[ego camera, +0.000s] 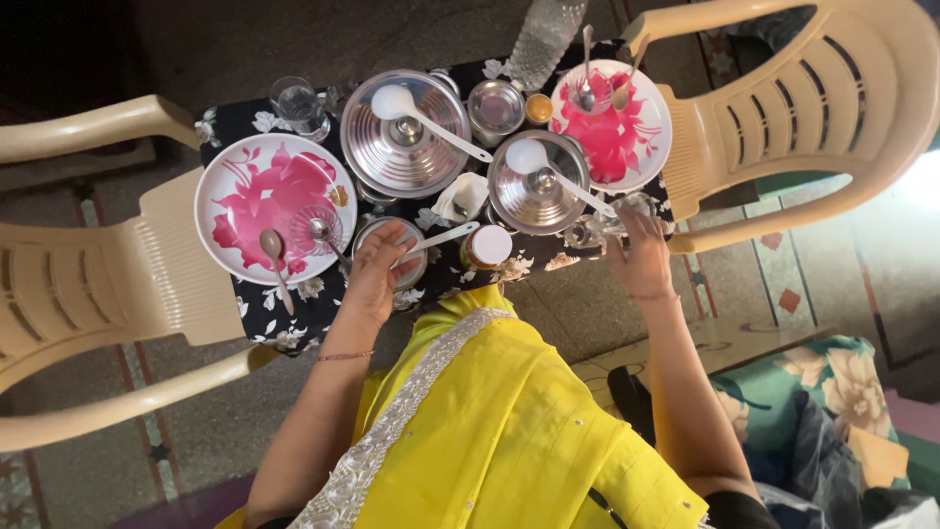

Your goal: The person prepares several containers and plates on a small table by pouring liquid from a bottle, using a spoon to move contents between dishes, and opening various small jars and containers.

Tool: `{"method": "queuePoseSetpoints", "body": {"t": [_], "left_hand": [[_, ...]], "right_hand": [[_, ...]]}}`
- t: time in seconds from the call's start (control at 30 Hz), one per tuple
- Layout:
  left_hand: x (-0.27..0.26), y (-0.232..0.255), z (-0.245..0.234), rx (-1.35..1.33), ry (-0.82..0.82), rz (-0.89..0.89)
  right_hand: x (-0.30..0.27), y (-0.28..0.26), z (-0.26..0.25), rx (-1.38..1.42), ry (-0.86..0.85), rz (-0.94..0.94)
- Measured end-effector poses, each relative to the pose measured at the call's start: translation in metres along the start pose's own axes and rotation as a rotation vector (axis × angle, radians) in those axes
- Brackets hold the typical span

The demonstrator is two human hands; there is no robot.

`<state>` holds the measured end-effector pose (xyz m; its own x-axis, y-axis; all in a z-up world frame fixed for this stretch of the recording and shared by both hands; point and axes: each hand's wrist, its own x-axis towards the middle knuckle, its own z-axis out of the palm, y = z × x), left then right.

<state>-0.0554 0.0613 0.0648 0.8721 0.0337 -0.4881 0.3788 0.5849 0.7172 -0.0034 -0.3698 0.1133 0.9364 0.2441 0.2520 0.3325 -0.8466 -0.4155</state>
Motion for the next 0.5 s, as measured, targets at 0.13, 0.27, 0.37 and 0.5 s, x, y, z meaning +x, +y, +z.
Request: {"method": "queuePoseSetpoints", "body": {"t": [0.13, 0.27, 0.37, 0.5], "left_hand": [[0.001, 0.001, -0.003, -0.020, -0.040, 0.011], [0.004, 0.003, 0.003, 0.008, -0.071, 0.020], [0.001, 0.006, 0.009, 0.023, -0.074, 0.051], [-0.010, 0.012, 0.012, 0.050, -0.040, 0.095]], "right_hand": [[-0.048, -0.001, 0.009, 0.013, -0.027, 0.137], [-0.071, 0.009, 0.038, 0.024, -0.090, 0.245], [-0.078, 0.029, 0.061, 0.071, -0.061, 0.292], [-0.077, 0.057, 0.082, -0.003, 0.034, 0.380]]}}
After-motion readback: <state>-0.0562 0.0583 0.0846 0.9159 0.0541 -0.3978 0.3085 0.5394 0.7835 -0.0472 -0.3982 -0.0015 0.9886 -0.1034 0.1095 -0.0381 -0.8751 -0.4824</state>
